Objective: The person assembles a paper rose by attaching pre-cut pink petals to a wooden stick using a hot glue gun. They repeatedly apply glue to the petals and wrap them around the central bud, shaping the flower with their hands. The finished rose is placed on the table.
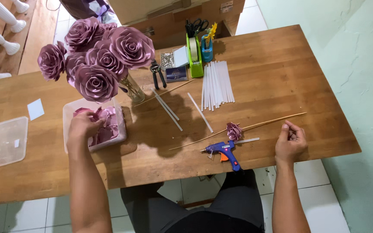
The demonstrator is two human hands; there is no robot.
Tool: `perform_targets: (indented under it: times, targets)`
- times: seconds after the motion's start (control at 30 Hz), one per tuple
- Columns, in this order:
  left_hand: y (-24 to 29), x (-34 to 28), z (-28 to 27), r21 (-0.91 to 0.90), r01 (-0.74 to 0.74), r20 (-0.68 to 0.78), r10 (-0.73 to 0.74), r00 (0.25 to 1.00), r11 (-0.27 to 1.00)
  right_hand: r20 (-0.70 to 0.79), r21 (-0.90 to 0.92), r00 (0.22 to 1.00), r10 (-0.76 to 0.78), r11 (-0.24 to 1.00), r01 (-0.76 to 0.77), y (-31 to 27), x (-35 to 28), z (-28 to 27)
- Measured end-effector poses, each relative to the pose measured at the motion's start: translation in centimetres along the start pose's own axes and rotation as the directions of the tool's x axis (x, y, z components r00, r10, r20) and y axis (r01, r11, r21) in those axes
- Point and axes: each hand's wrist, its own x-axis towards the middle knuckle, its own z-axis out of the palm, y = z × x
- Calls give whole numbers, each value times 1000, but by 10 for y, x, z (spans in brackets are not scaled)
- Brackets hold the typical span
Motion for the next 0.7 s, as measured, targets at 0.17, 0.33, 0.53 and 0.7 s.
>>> perform_targets:
  times: [0.17,0.33,0.53,0.7]
  targets:
    - [2,5,20,32,7,33,-9,999,999,-4,-8,1000,-10,1000,10,-2,3,1]
    - [-44,24,50,131,-17,-168,39,985,991,4,-13,999,-34,999,34,19,7,0]
    - [-70,32,59,-50,-196,-327,169,930,979,-6,-9,1000,-14,1000,14,-10,2,2]
    - [-65,19,50,-85,-200,-384,153,911,976,-8,6,1000,0,1000,0,10,3,0]
